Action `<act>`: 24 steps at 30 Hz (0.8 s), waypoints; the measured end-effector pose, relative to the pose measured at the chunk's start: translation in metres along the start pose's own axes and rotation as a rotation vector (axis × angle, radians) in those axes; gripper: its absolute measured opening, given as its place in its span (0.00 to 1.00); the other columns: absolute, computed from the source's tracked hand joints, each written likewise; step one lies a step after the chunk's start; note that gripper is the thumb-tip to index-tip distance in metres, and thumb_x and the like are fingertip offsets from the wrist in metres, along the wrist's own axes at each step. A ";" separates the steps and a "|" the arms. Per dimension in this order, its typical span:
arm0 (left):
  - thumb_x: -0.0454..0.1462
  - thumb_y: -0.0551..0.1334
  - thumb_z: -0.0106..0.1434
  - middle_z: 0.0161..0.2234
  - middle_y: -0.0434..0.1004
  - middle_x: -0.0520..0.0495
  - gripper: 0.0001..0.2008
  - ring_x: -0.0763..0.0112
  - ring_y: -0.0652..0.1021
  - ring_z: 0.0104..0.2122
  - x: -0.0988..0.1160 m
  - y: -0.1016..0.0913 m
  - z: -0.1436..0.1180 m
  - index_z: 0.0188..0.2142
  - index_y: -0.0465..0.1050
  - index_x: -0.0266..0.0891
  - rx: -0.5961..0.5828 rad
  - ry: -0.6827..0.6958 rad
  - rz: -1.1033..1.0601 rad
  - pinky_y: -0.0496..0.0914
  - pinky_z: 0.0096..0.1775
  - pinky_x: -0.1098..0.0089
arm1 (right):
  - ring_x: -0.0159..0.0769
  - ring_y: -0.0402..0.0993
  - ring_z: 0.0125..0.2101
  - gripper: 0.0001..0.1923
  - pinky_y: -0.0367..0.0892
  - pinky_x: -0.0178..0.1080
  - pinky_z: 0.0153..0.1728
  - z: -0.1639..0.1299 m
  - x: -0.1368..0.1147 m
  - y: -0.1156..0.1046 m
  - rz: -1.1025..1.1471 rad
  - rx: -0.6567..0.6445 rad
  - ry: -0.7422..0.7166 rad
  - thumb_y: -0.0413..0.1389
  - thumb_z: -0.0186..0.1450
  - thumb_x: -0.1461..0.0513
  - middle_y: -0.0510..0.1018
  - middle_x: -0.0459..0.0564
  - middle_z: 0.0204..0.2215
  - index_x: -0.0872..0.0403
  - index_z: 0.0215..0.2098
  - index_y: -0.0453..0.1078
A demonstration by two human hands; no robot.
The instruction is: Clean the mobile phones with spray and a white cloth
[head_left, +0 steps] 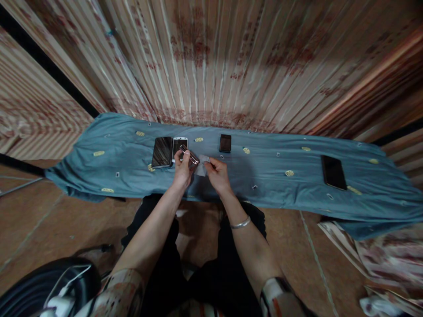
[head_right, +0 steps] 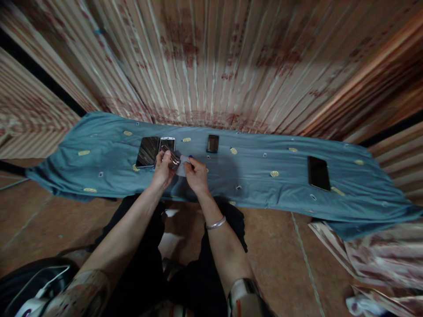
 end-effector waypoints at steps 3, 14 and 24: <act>0.41 0.69 0.63 0.23 0.71 0.59 0.13 0.79 0.73 0.21 -0.006 -0.003 0.000 0.35 0.65 0.42 -0.026 -0.075 -0.004 0.67 0.26 0.78 | 0.36 0.77 0.32 0.13 0.71 0.36 0.38 -0.005 -0.019 0.004 -0.081 -0.056 -0.067 0.55 0.67 0.57 0.83 0.45 0.32 0.52 0.41 0.80; 0.47 0.66 0.65 0.23 0.73 0.55 0.15 0.77 0.74 0.19 -0.020 -0.014 -0.003 0.33 0.66 0.40 -0.116 -0.202 0.021 0.68 0.24 0.76 | 0.43 0.79 0.48 0.11 0.70 0.42 0.52 -0.017 -0.047 0.021 -0.486 -0.160 -0.255 0.54 0.70 0.64 0.84 0.53 0.45 0.52 0.47 0.78; 0.48 0.62 0.70 0.21 0.71 0.56 0.16 0.79 0.71 0.17 -0.020 -0.008 -0.012 0.31 0.66 0.39 -0.101 -0.257 -0.018 0.69 0.23 0.78 | 0.45 0.76 0.47 0.14 0.67 0.46 0.54 -0.024 -0.055 0.027 -0.618 -0.124 -0.357 0.48 0.75 0.63 0.82 0.58 0.48 0.54 0.49 0.76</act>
Point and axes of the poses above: each hand's wrist, its own z-axis towards the middle knuckle, its own y-axis out of the palm, x = y × z, the point moved 9 cm from there along z, towards the middle knuckle
